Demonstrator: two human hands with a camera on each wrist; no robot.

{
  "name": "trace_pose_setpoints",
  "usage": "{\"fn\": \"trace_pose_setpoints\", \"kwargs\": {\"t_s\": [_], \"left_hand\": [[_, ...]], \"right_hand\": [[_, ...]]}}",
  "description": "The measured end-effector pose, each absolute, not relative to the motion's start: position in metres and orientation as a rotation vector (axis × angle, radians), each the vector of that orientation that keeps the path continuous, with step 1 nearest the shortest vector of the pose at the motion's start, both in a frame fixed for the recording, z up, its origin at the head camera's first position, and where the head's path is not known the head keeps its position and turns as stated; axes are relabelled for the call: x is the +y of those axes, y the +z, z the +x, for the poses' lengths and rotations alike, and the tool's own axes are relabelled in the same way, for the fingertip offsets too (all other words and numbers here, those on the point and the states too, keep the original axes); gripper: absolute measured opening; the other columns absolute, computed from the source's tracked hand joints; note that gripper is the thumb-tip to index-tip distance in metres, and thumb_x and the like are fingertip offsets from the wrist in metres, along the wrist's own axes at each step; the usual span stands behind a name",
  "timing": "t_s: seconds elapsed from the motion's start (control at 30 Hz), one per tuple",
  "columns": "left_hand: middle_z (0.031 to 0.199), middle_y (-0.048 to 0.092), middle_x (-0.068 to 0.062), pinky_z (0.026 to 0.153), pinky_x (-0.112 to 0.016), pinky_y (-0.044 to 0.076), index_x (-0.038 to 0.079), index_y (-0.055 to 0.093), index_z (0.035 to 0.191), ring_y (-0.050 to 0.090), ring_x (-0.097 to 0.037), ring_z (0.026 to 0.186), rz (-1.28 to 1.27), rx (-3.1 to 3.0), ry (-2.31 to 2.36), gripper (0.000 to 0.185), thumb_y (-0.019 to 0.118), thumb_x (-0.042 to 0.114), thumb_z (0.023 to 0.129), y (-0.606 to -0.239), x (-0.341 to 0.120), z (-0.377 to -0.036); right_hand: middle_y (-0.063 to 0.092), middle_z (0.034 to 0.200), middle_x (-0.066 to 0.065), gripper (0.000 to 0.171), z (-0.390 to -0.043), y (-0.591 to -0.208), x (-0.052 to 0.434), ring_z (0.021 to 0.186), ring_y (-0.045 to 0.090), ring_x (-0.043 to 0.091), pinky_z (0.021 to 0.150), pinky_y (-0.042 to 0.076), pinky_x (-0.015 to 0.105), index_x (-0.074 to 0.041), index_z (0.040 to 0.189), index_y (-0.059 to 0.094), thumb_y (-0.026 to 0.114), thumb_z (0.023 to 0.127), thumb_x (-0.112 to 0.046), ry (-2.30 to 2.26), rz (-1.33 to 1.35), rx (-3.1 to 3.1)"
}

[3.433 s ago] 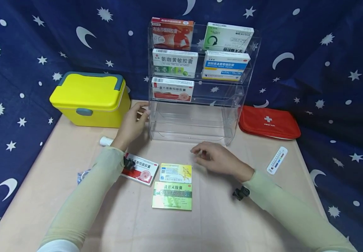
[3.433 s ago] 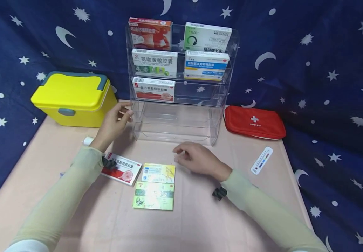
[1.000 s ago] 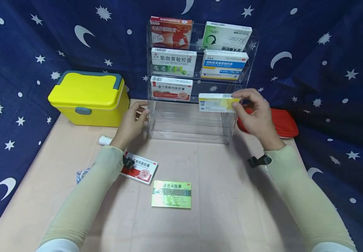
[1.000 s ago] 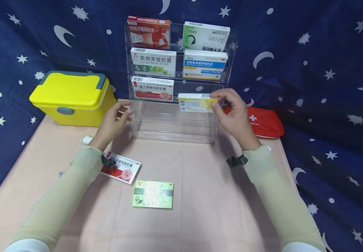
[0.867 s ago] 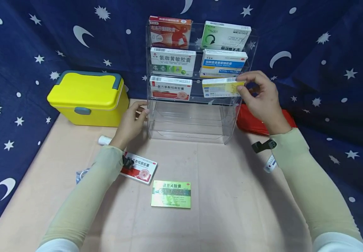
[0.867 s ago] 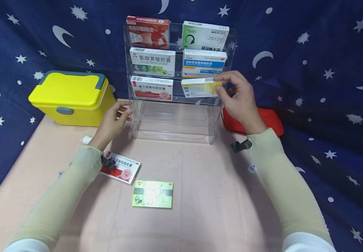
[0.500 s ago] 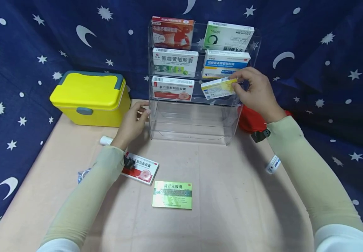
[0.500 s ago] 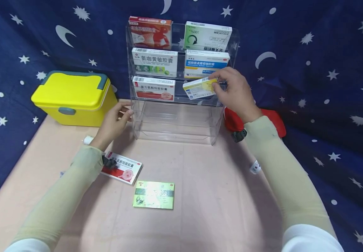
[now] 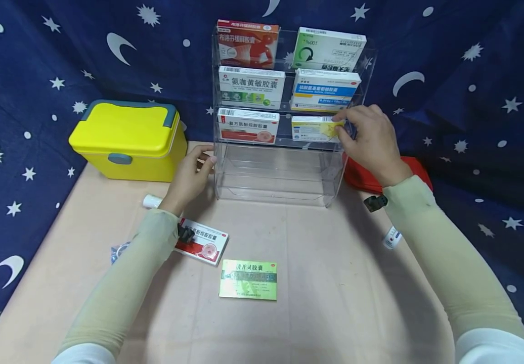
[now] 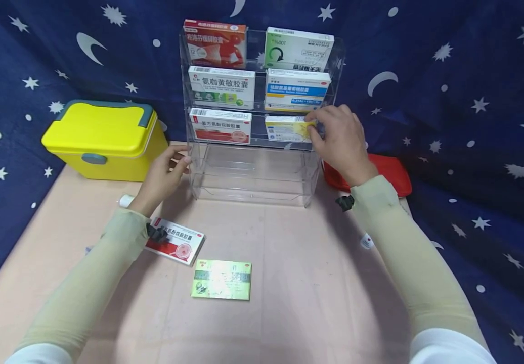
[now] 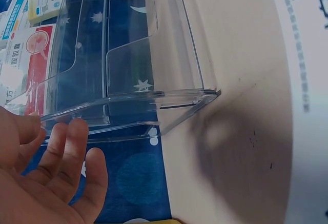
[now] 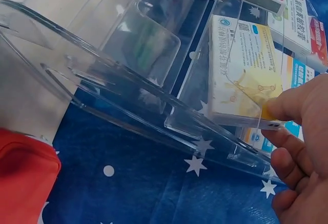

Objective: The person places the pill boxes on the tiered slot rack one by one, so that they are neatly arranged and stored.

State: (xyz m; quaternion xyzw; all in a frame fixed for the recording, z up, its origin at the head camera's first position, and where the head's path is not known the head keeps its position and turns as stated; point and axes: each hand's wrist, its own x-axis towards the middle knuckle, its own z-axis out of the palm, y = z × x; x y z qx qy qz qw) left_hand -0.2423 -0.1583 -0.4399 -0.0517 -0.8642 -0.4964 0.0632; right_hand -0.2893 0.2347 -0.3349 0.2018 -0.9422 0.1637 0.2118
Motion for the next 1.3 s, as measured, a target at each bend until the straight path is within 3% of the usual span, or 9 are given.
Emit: {"fn": "trace_pose_setpoints", "kwargs": {"t_s": [0.23,0.37,0.5,0.67,0.87,1.07,1.3], "left_hand": [[0.111,0.064,-0.012,0.078,-0.041,0.051,0.013,0.054,0.142,0.065,-0.027,0.090,-0.142,-2.622,-1.494,0.038,0.055,0.028,0.107,-0.439,-0.158,-0.242],[0.112,0.064,-0.011,0.079,-0.041,0.051,0.014,0.053,0.142,0.065,-0.027,0.091,-0.127,-2.634,-1.496,0.039,0.055,0.029,0.107,-0.440,-0.159,-0.243],[0.113,0.064,-0.011,0.079,-0.041,0.051,0.014,0.053,0.142,0.065,-0.026,0.091,-0.122,-2.635,-1.499,0.039,0.055,0.028,0.107,-0.440,-0.158,-0.243],[0.113,0.064,-0.012,0.080,-0.042,0.051,0.013,0.053,0.143,0.066,-0.031,0.093,-0.137,-2.634,-1.510,0.040,0.055,0.029,0.106,-0.440,-0.158,-0.244],[0.112,0.064,-0.012,0.080,-0.041,0.051,0.012,0.053,0.142,0.067,-0.029,0.091,-0.157,-2.619,-1.507,0.038,0.055,0.027,0.107,-0.440,-0.158,-0.244],[0.112,0.063,-0.010,0.080,-0.041,0.051,0.013,0.054,0.141,0.066,-0.028,0.090,-0.148,-2.619,-1.504,0.038,0.055,0.027,0.107,-0.440,-0.160,-0.243],[0.112,0.064,-0.012,0.081,-0.042,0.050,0.012,0.054,0.142,0.066,-0.031,0.092,-0.155,-2.627,-1.494,0.039,0.055,0.028,0.106,-0.439,-0.159,-0.242]], "right_hand": [[0.066,0.124,0.008,0.020,-0.280,-0.342,0.232,0.095,0.048,0.029,0.075,0.035,0.040,-0.007,0.114,0.076,0.067,0.096,-0.014,0.558,0.627,-2.515],[0.067,0.115,0.006,0.014,-0.261,-0.357,0.222,0.092,0.050,0.026,0.074,0.035,0.036,-0.006,0.106,0.075,0.068,0.095,-0.010,0.705,0.763,-2.424],[0.068,0.117,0.004,0.016,-0.233,-0.386,0.210,0.092,0.055,0.022,0.076,0.042,0.035,-0.010,0.109,0.074,0.071,0.094,-0.010,0.819,0.888,-2.502],[0.068,0.112,-0.004,0.020,-0.188,-0.436,0.195,0.088,0.060,0.016,0.075,0.051,0.036,-0.017,0.113,0.073,0.074,0.093,-0.020,0.867,0.958,-2.753],[0.064,0.095,-0.009,0.033,-0.135,-0.478,0.176,0.077,0.057,0.012,0.067,0.047,0.028,-0.019,0.116,0.072,0.075,0.093,-0.042,0.913,0.995,-3.000],[0.065,0.108,-0.011,0.050,-0.104,-0.493,0.163,0.086,0.055,0.006,0.074,0.049,0.029,-0.022,0.119,0.070,0.074,0.087,-0.059,0.868,1.036,-3.033],[0.062,0.109,-0.016,0.049,-0.093,-0.499,0.158,0.087,0.052,0.006,0.072,0.048,0.028,-0.023,0.118,0.070,0.079,0.083,-0.057,0.889,1.067,-3.025]]}}
